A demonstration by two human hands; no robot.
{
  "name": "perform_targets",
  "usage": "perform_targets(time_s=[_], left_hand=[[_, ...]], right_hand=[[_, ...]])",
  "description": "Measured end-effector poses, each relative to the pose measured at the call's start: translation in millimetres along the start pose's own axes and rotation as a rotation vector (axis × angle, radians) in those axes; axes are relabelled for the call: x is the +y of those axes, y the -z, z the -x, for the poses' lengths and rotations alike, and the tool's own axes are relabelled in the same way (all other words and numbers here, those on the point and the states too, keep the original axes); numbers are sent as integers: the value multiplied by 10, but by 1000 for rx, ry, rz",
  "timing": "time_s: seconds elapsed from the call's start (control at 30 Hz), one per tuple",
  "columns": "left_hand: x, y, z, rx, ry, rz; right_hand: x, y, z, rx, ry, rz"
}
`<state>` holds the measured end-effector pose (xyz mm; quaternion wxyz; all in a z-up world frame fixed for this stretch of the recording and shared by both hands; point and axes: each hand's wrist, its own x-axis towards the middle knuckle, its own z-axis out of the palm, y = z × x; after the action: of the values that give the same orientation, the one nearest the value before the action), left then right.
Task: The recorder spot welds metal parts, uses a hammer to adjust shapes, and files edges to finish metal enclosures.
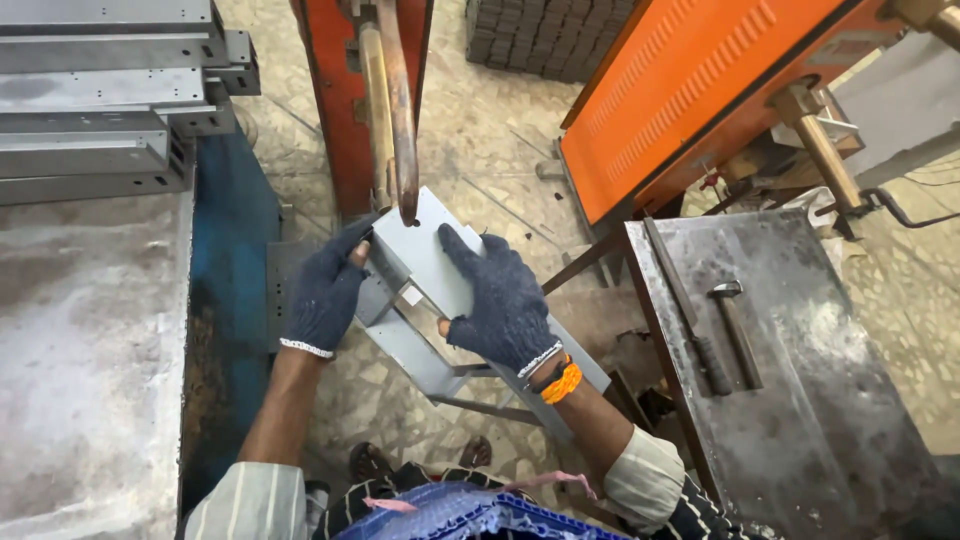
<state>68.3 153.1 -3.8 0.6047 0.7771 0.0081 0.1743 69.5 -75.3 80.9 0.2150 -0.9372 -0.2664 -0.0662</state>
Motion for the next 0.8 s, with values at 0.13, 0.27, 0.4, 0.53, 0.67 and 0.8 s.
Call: perform_targets(time_s=[0.13, 0.27, 0.4, 0.53, 0.67, 0.8], left_hand=[[39, -42, -37, -48, 142, 25], [-113, -161, -59, 21, 29, 252], [-104, -174, -46, 81, -108, 207], [-42, -107, 16, 86, -157, 152], [-149, -24, 71, 38, -64, 232], [-22, 117, 172, 43, 14, 161]], right_hand=[[-19, -16, 11, 1, -7, -8], [-16, -54, 5, -15, -18, -4], [3, -76, 23, 1, -7, -8], [-35, -63, 14, -4, -18, -7], [-60, -32, 24, -18, -62, -21], [-94, -8, 1, -29, -77, -7]])
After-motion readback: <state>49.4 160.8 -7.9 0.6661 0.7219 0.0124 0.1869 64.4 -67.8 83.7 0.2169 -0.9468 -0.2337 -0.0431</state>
